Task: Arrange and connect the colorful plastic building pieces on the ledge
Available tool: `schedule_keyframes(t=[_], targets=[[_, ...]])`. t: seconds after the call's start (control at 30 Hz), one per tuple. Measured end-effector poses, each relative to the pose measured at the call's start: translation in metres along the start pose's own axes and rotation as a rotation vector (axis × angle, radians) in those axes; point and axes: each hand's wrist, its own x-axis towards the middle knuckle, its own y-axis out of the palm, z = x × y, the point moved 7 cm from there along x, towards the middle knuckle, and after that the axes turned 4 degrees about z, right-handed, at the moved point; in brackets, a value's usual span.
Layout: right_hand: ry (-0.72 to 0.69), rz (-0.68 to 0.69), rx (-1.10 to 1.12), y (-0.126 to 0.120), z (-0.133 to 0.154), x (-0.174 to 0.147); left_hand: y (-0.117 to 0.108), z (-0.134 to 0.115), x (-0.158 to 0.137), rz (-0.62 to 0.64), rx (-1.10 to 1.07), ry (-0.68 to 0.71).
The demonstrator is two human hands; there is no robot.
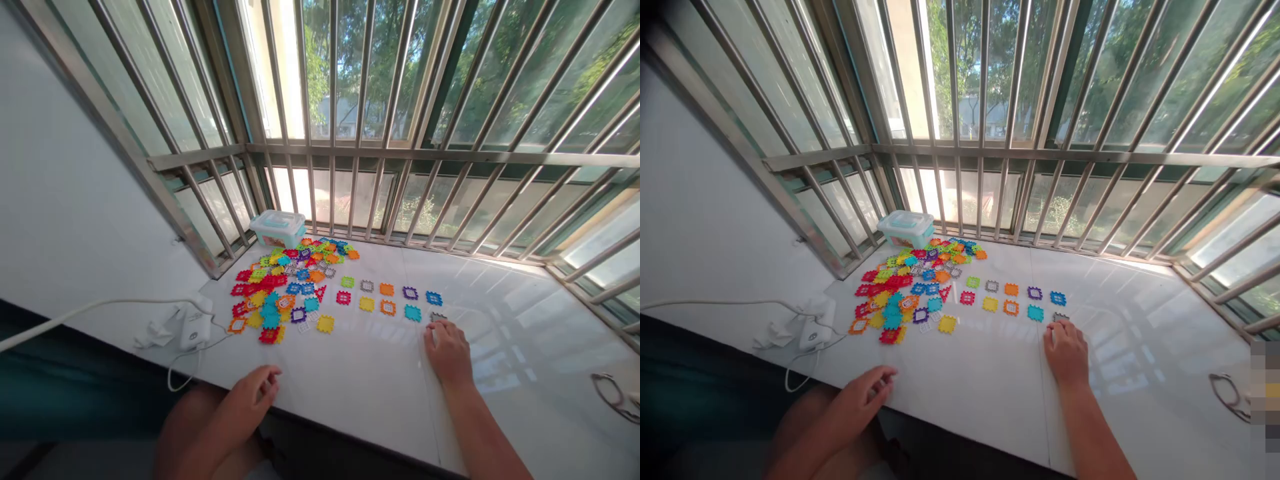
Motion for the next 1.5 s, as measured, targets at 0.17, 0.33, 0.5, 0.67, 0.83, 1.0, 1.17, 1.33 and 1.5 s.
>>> schedule_keyframes(t=[0.17,0.33,0.5,0.67,0.83,1.0,1.17,1.33,1.5], targets=[[-0.001,-0.026,-0.001,0.005,-0.005,-0.001,-0.058,0.057,0.018,-0.516,0.167,0.069],[-0.013,-0.025,-0.008,0.004,-0.004,-0.001,-0.093,0.113,0.019,-0.738,0.480,-0.027],[-0.019,-0.029,0.004,0.005,-0.005,-0.001,-0.120,0.159,0.014,-0.689,0.643,-0.213],[-0.045,-0.032,-0.001,0.008,-0.006,-0.001,-0.147,0.190,0.006,-0.647,0.700,-0.258],[-0.049,-0.033,-0.008,0.010,-0.007,-0.001,-0.154,0.198,0.006,-0.631,0.731,-0.294],[-0.054,-0.025,0.005,0.010,-0.007,-0.001,-0.142,0.169,0.024,-0.731,0.801,-0.273],[-0.055,0.000,-0.001,0.012,-0.007,-0.001,-0.141,0.164,0.054,-0.701,0.748,-0.270],[-0.042,0.015,-0.020,0.014,-0.008,-0.001,-0.157,0.177,0.070,-0.693,0.712,-0.304],[-0.035,0.025,-0.015,0.013,-0.006,-0.001,-0.175,0.183,0.076,-0.686,0.669,-0.310]])
